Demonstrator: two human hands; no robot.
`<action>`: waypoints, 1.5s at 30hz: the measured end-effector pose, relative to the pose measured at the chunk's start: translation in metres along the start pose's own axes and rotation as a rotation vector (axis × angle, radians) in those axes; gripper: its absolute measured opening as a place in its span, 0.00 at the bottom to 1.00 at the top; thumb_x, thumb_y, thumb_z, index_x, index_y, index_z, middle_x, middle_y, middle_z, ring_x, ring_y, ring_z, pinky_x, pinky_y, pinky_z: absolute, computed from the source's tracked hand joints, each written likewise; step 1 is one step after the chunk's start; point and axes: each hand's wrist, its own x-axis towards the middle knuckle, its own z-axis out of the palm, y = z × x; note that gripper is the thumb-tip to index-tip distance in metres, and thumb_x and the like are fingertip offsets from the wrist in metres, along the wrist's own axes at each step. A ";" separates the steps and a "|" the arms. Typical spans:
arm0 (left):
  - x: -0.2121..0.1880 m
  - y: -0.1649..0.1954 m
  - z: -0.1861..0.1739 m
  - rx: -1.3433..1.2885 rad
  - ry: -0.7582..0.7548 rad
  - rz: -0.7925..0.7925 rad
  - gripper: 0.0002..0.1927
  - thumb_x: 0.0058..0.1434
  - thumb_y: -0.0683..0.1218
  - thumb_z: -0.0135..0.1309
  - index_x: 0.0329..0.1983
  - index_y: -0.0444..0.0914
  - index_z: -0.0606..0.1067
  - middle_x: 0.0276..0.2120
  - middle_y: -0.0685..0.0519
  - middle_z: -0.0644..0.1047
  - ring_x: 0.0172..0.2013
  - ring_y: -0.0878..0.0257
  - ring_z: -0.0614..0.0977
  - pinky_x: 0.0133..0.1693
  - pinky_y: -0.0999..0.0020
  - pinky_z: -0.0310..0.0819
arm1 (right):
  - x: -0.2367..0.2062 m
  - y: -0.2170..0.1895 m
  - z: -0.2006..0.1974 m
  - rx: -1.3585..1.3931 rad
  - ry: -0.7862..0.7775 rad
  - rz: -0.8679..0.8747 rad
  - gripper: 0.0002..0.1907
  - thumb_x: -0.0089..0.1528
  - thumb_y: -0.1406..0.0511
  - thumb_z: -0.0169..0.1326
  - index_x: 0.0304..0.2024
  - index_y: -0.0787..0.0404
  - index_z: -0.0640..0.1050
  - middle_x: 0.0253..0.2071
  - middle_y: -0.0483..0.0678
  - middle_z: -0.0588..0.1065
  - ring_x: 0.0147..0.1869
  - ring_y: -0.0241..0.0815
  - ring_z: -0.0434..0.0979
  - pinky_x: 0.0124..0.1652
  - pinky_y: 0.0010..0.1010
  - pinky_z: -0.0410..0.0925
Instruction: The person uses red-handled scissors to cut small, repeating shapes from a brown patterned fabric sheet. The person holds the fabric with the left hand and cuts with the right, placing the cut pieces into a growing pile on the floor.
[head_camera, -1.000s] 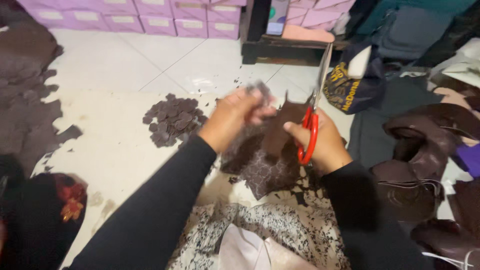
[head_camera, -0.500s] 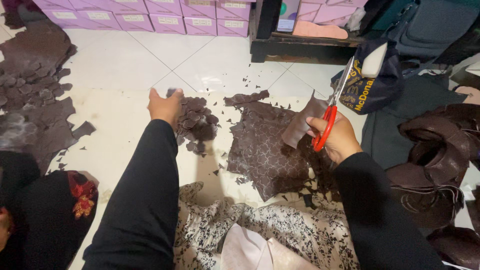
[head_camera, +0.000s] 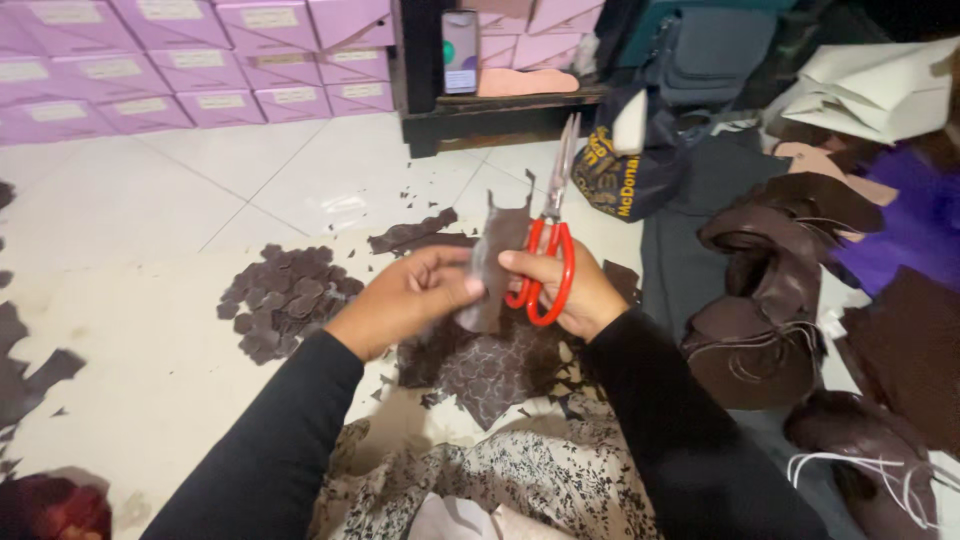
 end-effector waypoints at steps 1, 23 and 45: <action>-0.001 -0.003 0.009 -0.099 -0.071 0.063 0.28 0.62 0.46 0.60 0.64 0.31 0.69 0.50 0.44 0.80 0.45 0.64 0.82 0.49 0.70 0.78 | -0.003 -0.001 0.004 -0.004 0.004 0.000 0.10 0.58 0.71 0.62 0.39 0.62 0.74 0.31 0.45 0.73 0.33 0.37 0.75 0.34 0.32 0.71; -0.021 0.021 0.012 -0.222 0.440 0.274 0.40 0.63 0.38 0.50 0.79 0.49 0.56 0.54 0.31 0.74 0.44 0.47 0.72 0.47 0.48 0.68 | -0.056 -0.023 0.041 -0.035 -0.084 -0.244 0.13 0.60 0.71 0.60 0.38 0.57 0.67 0.37 0.40 0.68 0.36 0.30 0.72 0.35 0.26 0.70; -0.027 0.030 0.023 -0.376 0.092 0.178 0.19 0.68 0.53 0.51 0.53 0.35 0.79 0.44 0.54 0.83 0.43 0.69 0.82 0.44 0.72 0.77 | -0.059 -0.026 0.034 -0.007 -0.059 -0.277 0.08 0.64 0.74 0.55 0.41 0.61 0.69 0.45 0.49 0.74 0.42 0.37 0.80 0.44 0.28 0.75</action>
